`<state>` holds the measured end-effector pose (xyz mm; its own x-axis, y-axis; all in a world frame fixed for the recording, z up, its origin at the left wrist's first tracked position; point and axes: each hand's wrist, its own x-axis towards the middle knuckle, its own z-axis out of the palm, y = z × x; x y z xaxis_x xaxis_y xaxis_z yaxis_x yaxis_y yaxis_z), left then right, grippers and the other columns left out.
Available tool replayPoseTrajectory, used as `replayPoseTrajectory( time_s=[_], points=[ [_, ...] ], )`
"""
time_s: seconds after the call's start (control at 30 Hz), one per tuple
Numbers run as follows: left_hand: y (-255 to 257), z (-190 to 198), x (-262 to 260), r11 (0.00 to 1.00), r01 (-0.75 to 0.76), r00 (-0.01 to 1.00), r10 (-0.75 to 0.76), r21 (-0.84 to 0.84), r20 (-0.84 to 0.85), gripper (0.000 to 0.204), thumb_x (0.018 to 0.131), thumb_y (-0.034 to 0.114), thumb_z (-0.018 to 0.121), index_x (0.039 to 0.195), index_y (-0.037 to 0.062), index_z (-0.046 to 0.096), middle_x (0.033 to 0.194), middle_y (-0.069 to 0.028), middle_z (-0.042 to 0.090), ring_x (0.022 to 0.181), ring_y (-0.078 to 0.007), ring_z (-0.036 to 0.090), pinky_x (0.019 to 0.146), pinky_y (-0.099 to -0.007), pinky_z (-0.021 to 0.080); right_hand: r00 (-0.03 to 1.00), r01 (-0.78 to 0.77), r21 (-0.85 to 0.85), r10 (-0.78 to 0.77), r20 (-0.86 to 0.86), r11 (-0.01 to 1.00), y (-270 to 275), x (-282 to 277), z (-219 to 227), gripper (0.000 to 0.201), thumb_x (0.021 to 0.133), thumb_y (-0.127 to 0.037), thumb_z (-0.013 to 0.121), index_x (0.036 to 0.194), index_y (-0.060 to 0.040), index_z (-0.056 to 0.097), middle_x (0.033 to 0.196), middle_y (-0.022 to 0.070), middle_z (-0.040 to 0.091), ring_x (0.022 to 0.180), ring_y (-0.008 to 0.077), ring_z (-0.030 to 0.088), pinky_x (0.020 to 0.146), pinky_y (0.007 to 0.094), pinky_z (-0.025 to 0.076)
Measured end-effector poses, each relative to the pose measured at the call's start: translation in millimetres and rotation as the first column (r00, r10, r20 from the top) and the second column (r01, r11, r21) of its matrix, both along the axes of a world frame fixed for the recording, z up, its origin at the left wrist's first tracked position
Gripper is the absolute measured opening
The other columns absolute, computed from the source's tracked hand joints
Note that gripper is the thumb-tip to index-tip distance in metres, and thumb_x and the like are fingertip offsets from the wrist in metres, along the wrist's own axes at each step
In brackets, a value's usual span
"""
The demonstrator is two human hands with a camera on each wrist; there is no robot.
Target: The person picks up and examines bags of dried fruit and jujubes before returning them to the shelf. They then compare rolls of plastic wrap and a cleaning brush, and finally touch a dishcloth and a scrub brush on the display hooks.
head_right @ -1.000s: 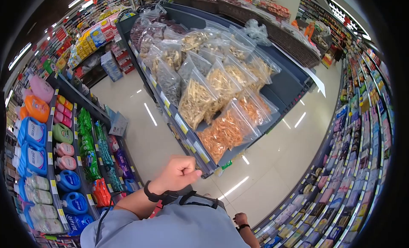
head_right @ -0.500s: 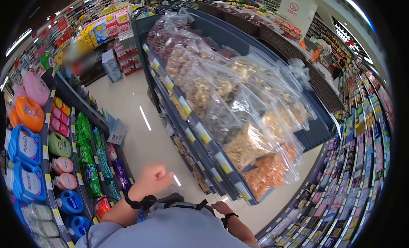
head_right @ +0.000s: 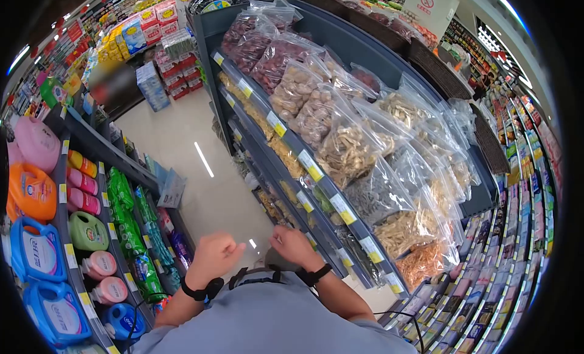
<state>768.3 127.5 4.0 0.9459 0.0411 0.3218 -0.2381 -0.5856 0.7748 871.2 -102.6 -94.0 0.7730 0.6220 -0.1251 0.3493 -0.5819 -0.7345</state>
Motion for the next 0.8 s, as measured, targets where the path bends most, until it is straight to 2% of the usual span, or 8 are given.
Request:
replayPoseTrajectory(
  time_s=[0.13, 0.27, 0.33, 0.43, 0.53, 0.57, 0.63, 0.8],
  points=[
    [16, 1, 25, 0.999, 0.024, 1.000, -0.024, 0.036, 0.001, 0.033, 0.085, 0.015, 0.078, 0.069, 0.0064, 0.051, 0.063, -0.0087, 0.051, 0.054, -0.0285, 0.053, 0.051, -0.0382, 0.042, 0.998, -0.020, 0.089, 0.015, 0.056, 0.996, 35, 32, 28, 0.027, 0.093, -0.023, 0.068, 0.080, -0.0029, 0.058, 0.073, 0.0209, 0.061, 0.071, 0.0439, 0.062, 0.063, 0.0496, 0.048],
    [39, 9, 51, 0.997, 0.065, 0.994, -0.062, 0.032, -0.089, 0.031, 0.084, 0.016, 0.079, 0.070, 0.0060, 0.054, 0.064, -0.0090, 0.052, 0.055, -0.0274, 0.053, 0.052, -0.0375, 0.042, 0.995, -0.046, 0.148, 0.032, 0.092, 0.988, 67, 70, 20, 0.032, 0.092, -0.023, 0.070, 0.075, -0.0024, 0.054, 0.068, 0.0202, 0.056, 0.066, 0.0433, 0.057, 0.059, 0.0488, 0.044],
    [54, 11, 70, 0.994, 0.094, 0.988, -0.086, 0.058, -0.131, 0.030, 0.086, 0.017, 0.078, 0.072, 0.0061, 0.054, 0.067, -0.0095, 0.054, 0.056, -0.0277, 0.056, 0.052, -0.0374, 0.044, 0.981, -0.056, 0.295, -0.002, 0.193, 0.954, 88, 93, 22, 0.038, 0.092, -0.018, 0.072, 0.069, -0.0016, 0.047, 0.062, 0.0173, 0.047, 0.056, 0.0388, 0.047, 0.052, 0.0451, 0.037],
    [75, 11, 101, 0.998, 0.064, 0.984, -0.061, 0.016, -0.170, 0.025, 0.085, 0.016, 0.078, 0.075, 0.0062, 0.058, 0.069, -0.0094, 0.058, 0.058, -0.0282, 0.058, 0.054, -0.0370, 0.046, 0.981, -0.035, 0.383, -0.042, 0.190, 0.923, 111, 127, 35, 0.038, 0.090, -0.015, 0.074, 0.069, -0.0020, 0.045, 0.062, 0.0157, 0.047, 0.053, 0.0356, 0.046, 0.051, 0.0435, 0.036],
    [94, 16, 141, 0.990, 0.081, 0.965, -0.049, 0.112, -0.258, 0.020, 0.083, 0.016, 0.080, 0.079, 0.0049, 0.063, 0.076, -0.0103, 0.065, 0.068, -0.0293, 0.065, 0.062, -0.0373, 0.051, 0.976, -0.006, 0.433, -0.089, 0.198, 0.901, 129, 161, 50, 0.039, 0.090, -0.011, 0.075, 0.068, -0.0027, 0.044, 0.061, 0.0136, 0.045, 0.052, 0.0312, 0.044, 0.050, 0.0406, 0.035],
    [100, 13, 157, 0.989, 0.066, 0.985, -0.044, 0.131, -0.165, 0.019, 0.082, 0.014, 0.080, 0.082, 0.0050, 0.063, 0.079, -0.0108, 0.066, 0.074, -0.0306, 0.066, 0.066, -0.0390, 0.052, 0.977, -0.016, 0.483, -0.089, 0.193, 0.875, 133, 175, 50, 0.041, 0.090, -0.010, 0.075, 0.067, -0.0040, 0.042, 0.060, 0.0108, 0.042, 0.051, 0.0247, 0.041, 0.049, 0.0378, 0.034],
    [114, 4, 183, 0.984, 0.064, 0.993, -0.045, 0.165, -0.113, 0.023, 0.079, 0.009, 0.080, 0.097, 0.0055, 0.065, 0.095, -0.0129, 0.068, 0.094, -0.0351, 0.066, 0.081, -0.0429, 0.052, 0.986, 0.042, 0.500, -0.116, 0.118, 0.865, 140, 201, 48, 0.041, 0.091, -0.010, 0.075, 0.067, -0.0045, 0.041, 0.061, 0.0089, 0.041, 0.052, 0.0212, 0.039, 0.049, 0.0369, 0.033],
    [127, 7, 255, 0.983, 0.169, 0.983, -0.163, 0.074, -0.080, 0.048, 0.079, 0.016, 0.080, 0.121, 0.0035, 0.062, 0.118, -0.0176, 0.064, 0.110, -0.0374, 0.061, 0.095, -0.0424, 0.050, 0.924, 0.350, 0.539, -0.376, -0.066, 0.766, 145, 219, 56, 0.037, 0.092, -0.013, 0.073, 0.073, -0.0061, 0.042, 0.063, 0.0024, 0.039, 0.058, 0.0135, 0.035, 0.052, 0.0332, 0.033]
  ],
)
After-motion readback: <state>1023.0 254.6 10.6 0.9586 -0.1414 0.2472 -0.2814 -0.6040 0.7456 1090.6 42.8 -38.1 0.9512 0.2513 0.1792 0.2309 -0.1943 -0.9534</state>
